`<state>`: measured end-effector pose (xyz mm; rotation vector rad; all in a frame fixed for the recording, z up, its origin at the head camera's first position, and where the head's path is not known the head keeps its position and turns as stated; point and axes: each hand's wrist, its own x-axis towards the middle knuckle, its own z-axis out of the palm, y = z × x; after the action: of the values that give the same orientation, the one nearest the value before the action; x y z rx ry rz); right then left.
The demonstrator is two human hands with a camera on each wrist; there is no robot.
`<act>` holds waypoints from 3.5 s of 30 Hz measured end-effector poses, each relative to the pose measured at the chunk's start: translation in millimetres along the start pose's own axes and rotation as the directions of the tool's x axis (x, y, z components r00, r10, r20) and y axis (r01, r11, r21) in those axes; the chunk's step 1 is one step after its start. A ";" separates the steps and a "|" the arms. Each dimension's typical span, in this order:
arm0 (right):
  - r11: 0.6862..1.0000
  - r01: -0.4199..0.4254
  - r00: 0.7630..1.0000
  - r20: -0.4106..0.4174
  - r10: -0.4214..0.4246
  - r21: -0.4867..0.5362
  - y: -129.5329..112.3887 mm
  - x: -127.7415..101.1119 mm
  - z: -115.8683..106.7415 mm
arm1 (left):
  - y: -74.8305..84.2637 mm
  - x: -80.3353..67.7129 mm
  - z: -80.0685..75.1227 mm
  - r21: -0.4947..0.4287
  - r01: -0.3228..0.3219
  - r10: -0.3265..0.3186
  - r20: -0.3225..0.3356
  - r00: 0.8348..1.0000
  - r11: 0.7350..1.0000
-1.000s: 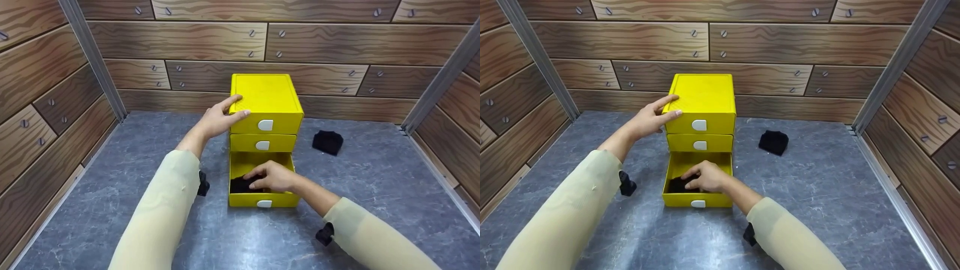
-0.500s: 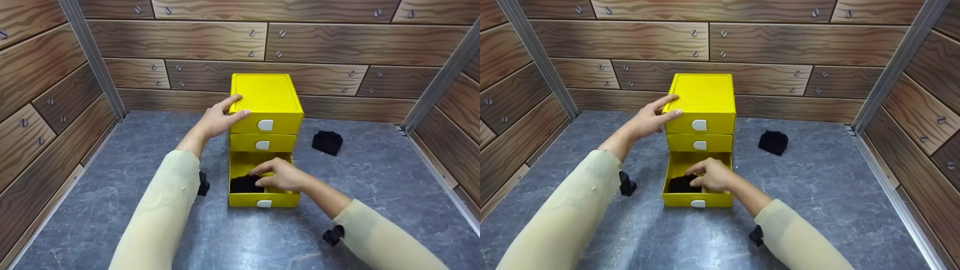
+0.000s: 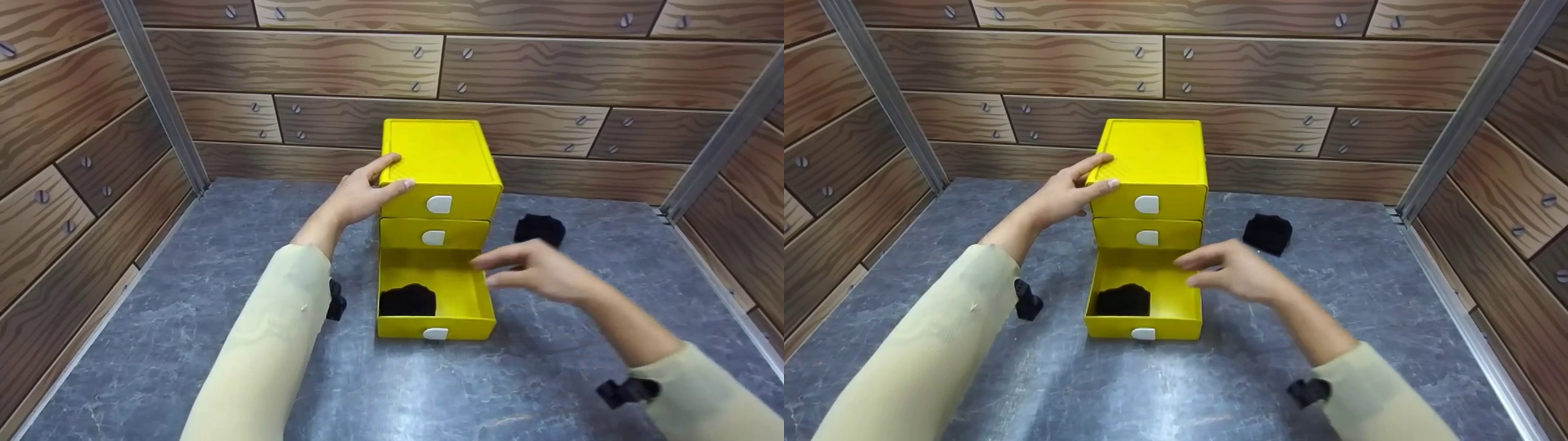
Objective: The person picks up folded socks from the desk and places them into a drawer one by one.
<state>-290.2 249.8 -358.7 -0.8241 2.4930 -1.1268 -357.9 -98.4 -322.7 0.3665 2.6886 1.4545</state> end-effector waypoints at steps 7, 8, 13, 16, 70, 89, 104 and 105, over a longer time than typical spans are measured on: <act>0.997 -0.070 0.984 -0.159 0.075 0.039 20.6 -18.6 -45.3 | -0.7 -1.4 -0.9 0.015 0.009 -0.009 0.002 1.000 1.000; 0.996 -0.077 0.979 -0.185 0.083 0.043 24.6 -20.1 -50.9 | -0.1 -1.7 -1.2 0.019 0.010 -0.010 0.001 1.000 1.000; 0.995 -0.072 0.939 -0.333 0.089 0.065 51.0 -22.4 -71.5 | 3.0 -0.8 -2.3 0.027 0.002 -0.002 -0.002 1.000 1.000; 0.994 -0.025 0.909 -0.411 0.068 0.107 70.3 -18.6 -78.2 | 2.6 0.0 -2.1 0.030 -0.002 0.002 -0.001 1.000 1.000; 0.913 -0.347 0.898 -0.203 0.389 0.213 196.1 24.7 -71.3 | 1.8 1.2 -0.4 0.013 0.001 -0.001 -0.004 1.000 1.000; 0.916 -0.377 0.858 -0.321 0.401 0.135 180.4 19.3 -49.6 | -1.6 -0.1 1.8 0.009 0.011 -0.011 -0.004 1.000 1.000; 0.946 -0.318 0.895 -0.312 0.320 0.059 145.0 -1.5 -37.2 | -1.9 -1.9 -2.7 0.002 0.002 -0.002 -0.011 1.000 1.000; 0.949 -0.310 0.897 -0.313 0.312 0.058 141.3 -4.1 -36.6 | -1.8 -1.7 -2.4 0.000 -0.002 0.002 -0.009 1.000 1.000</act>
<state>-358.1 349.2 -441.4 -0.2323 2.7458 -1.2293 -357.0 -101.7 -323.0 0.3645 2.6954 1.4608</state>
